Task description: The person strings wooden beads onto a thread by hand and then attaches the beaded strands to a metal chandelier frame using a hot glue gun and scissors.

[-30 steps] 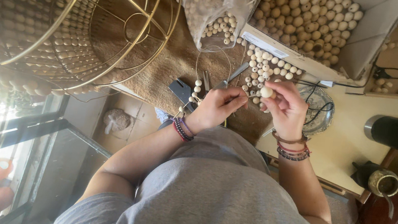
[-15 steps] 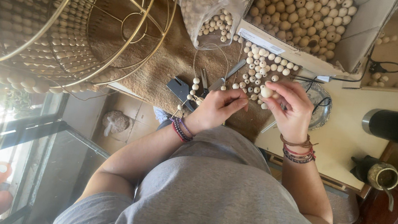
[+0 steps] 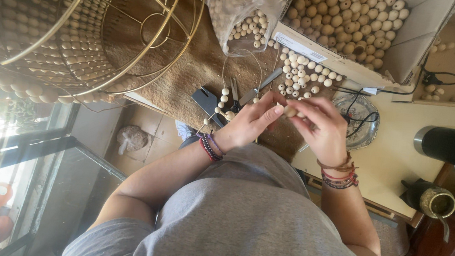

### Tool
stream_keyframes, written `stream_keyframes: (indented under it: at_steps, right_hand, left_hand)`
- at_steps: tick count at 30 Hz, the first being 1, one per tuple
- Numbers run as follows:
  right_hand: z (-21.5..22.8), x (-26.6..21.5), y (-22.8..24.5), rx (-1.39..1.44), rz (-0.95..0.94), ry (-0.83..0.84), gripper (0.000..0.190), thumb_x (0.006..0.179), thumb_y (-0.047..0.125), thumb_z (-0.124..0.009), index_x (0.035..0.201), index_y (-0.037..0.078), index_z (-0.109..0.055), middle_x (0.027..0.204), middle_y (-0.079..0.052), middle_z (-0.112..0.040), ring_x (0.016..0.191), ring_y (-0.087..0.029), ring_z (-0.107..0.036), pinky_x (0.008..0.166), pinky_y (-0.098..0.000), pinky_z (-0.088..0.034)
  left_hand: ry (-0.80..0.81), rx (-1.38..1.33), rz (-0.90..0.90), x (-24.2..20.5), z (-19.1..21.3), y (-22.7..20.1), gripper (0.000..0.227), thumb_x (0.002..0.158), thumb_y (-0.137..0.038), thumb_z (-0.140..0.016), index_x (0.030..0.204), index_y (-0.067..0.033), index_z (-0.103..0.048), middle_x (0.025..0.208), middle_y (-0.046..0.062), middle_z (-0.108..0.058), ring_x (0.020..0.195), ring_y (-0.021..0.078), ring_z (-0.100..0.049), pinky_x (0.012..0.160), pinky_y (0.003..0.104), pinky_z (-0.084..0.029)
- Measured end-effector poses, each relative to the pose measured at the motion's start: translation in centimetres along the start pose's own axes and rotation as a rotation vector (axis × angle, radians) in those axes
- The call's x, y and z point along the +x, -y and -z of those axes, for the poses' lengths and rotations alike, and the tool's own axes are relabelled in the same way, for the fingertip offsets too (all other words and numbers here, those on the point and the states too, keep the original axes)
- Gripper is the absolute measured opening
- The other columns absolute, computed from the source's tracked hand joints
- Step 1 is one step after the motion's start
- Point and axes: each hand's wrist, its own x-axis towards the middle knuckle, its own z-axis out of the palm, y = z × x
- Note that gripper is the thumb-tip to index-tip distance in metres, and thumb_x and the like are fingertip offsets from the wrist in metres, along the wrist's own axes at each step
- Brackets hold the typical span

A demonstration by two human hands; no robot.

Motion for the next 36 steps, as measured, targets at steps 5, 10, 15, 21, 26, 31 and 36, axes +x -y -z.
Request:
stream_keyframes:
  at_steps: [5,10,15,21,26,31,36]
  right_hand:
    - [-0.8,-1.2,-1.0,0.054,-0.008,-0.006,0.023,0.089,0.007,-0.082,0.11,0.004,-0.074,0.1,-0.018,-0.063,0.061,-0.025,-0.065,0.048,-0.033,-0.054]
    - [-0.3,-1.1,-1.5,0.203,-0.047,-0.092,0.032,0.091,0.005,-0.08,0.122,0.002,-0.075,0.103,-0.019,-0.062,0.059,-0.015,-0.056,0.048,-0.0267,-0.053]
    - [-0.8,-1.4,-2.0,0.704,-0.204,-0.067,0.03,0.098,-0.002,-0.06,0.127,-0.009,-0.062,0.125,-0.021,-0.053,0.08,-0.02,-0.07,0.058,-0.0316,-0.061]
    - [-0.9,-1.8,-2.6,0.766,-0.178,-0.052,0.036,0.097,-0.006,-0.058,0.131,-0.017,-0.055,0.122,-0.029,-0.058,0.085,-0.031,-0.072,0.06,-0.0381,-0.062]
    - [-0.7,-2.4,-3.2,0.787,-0.231,-0.081,0.033,0.093,-0.007,-0.063,0.124,-0.014,-0.054,0.12,-0.03,-0.063,0.088,-0.029,-0.073,0.062,-0.0356,-0.062]
    - [-1.1,-1.7,-1.4,0.613,-0.213,-0.043,0.031,0.089,-0.014,-0.067,0.119,-0.012,-0.063,0.114,-0.029,-0.067,0.086,-0.031,-0.073,0.065,-0.0356,-0.064]
    - [-1.7,-0.6,0.6,0.358,-0.135,-0.047,0.064,0.087,0.001,-0.081,0.142,-0.007,-0.05,0.107,-0.022,-0.074,0.075,-0.02,-0.067,0.061,-0.0307,-0.053]
  left_hand:
    - [-0.027,-0.096,-0.142,-0.1,-0.5,-1.0,0.025,0.105,-0.035,-0.054,0.114,-0.013,-0.062,0.085,0.008,-0.074,0.079,0.0196,-0.072,0.077,0.035,-0.056]
    - [-0.092,-0.1,-0.31,0.2,-0.6,-0.4,0.019,0.107,-0.022,-0.05,0.106,-0.0156,-0.068,0.078,0.004,-0.069,0.076,0.0126,-0.058,0.075,0.033,-0.054]
    - [-0.13,-0.072,-0.464,0.0,-0.4,-0.9,0.022,0.106,-0.015,-0.054,0.094,-0.0079,-0.071,0.076,0.009,-0.062,0.076,0.0227,-0.06,0.079,0.036,-0.054]
    - [-0.187,-0.032,-0.396,-0.3,-0.5,-0.3,0.019,0.103,-0.014,-0.057,0.093,-0.0107,-0.072,0.061,0.005,-0.05,0.067,0.0164,-0.055,0.07,0.033,-0.054]
    - [-0.203,-0.009,-0.388,-0.4,-0.7,0.1,0.018,0.102,-0.015,-0.059,0.091,-0.0105,-0.072,0.065,0.011,-0.058,0.064,0.0254,-0.058,0.069,0.037,-0.054]
    - [-0.164,0.046,-0.249,-0.1,-0.7,0.6,0.02,0.105,-0.026,-0.054,0.103,-0.0154,-0.07,0.06,0.01,-0.06,0.061,0.0249,-0.061,0.07,0.04,-0.055]
    - [-0.059,-0.012,-0.113,0.1,-1.0,0.4,0.031,0.104,-0.043,-0.054,0.127,-0.0233,-0.06,0.071,0.01,-0.071,0.07,0.0269,-0.068,0.076,0.043,-0.055]
